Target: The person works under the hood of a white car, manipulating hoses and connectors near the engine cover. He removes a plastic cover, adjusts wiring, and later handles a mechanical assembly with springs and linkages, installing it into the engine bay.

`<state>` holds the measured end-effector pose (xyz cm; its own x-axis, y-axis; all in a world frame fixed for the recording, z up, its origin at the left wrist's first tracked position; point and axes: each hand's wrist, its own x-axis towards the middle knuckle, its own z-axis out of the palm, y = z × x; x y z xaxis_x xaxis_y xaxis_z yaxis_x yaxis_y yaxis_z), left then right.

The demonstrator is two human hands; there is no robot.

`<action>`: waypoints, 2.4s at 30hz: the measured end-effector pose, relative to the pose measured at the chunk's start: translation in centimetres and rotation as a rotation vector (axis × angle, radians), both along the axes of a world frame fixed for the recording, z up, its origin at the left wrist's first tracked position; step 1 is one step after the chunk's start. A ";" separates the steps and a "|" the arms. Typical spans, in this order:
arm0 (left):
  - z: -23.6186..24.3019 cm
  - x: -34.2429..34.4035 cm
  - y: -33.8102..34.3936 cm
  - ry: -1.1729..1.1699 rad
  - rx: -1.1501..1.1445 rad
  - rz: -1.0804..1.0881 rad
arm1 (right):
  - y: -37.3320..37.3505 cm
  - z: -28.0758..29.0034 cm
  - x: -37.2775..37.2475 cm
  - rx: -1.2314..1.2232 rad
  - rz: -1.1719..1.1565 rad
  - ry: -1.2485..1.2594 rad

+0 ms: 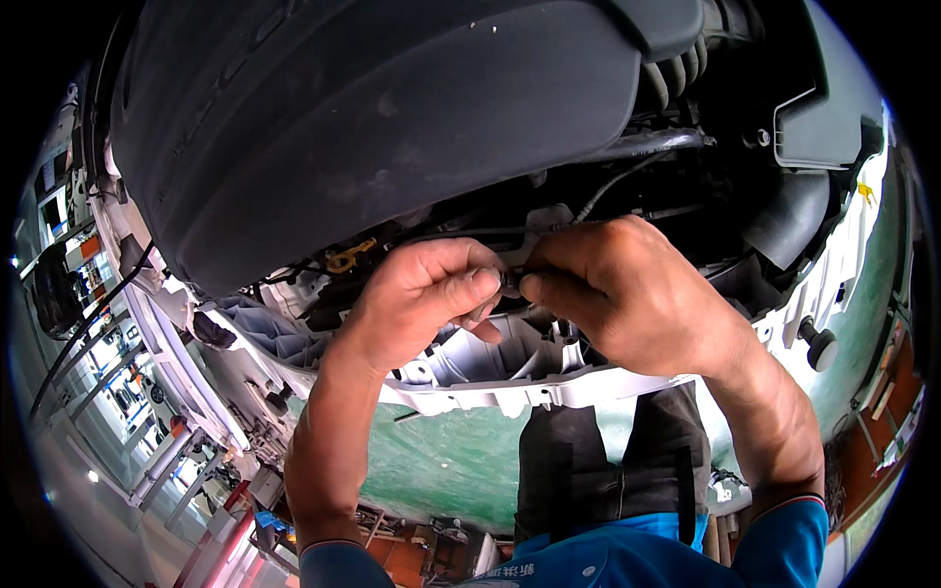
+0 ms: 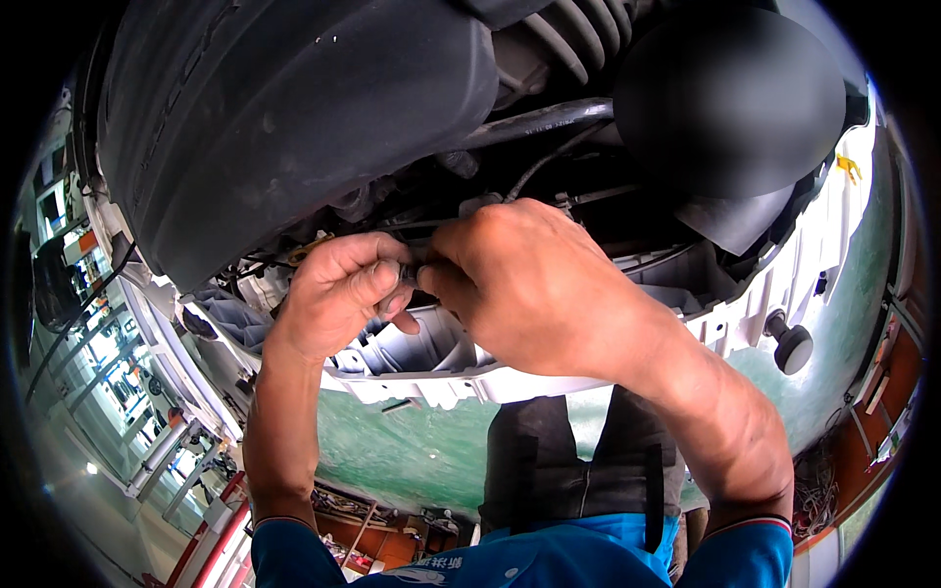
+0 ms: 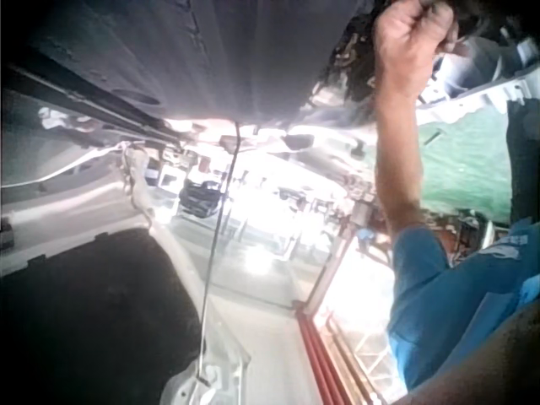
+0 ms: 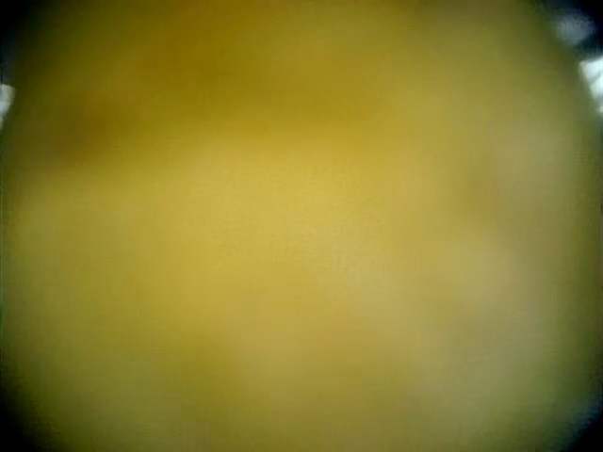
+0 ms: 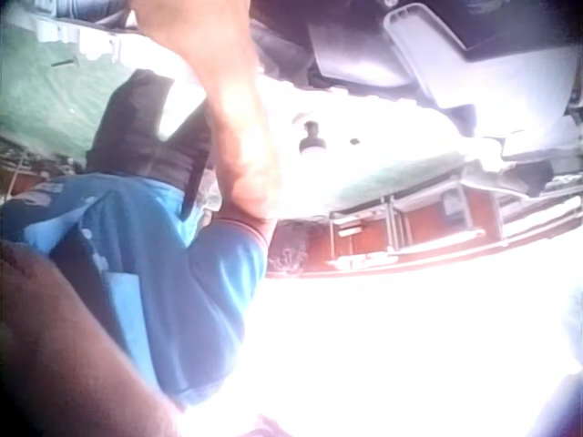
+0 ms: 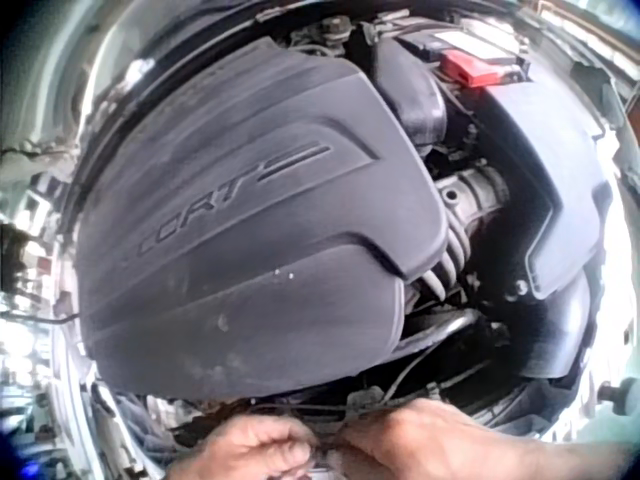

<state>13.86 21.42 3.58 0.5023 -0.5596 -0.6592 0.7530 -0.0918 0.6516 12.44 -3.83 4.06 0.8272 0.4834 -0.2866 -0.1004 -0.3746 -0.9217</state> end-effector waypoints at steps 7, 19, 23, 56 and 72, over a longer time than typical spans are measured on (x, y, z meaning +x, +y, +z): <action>1.1 -1.0 -1.6 -0.255 0.322 -0.037 | 0.3 -0.3 0.1 -0.055 -0.027 -0.069; 0.8 -6.1 -6.7 -0.992 0.609 0.598 | -1.3 1.8 2.3 0.282 -0.131 0.603; 0.2 -5.6 -8.1 -0.957 0.577 0.669 | -1.5 1.9 2.5 0.317 -0.142 0.700; 3.8 -5.4 -5.5 -0.903 0.776 0.474 | -1.5 1.3 2.1 0.187 0.052 0.427; 3.4 -3.6 -3.1 -1.534 0.701 -0.139 | -0.6 0.5 -1.4 0.117 -0.088 -0.401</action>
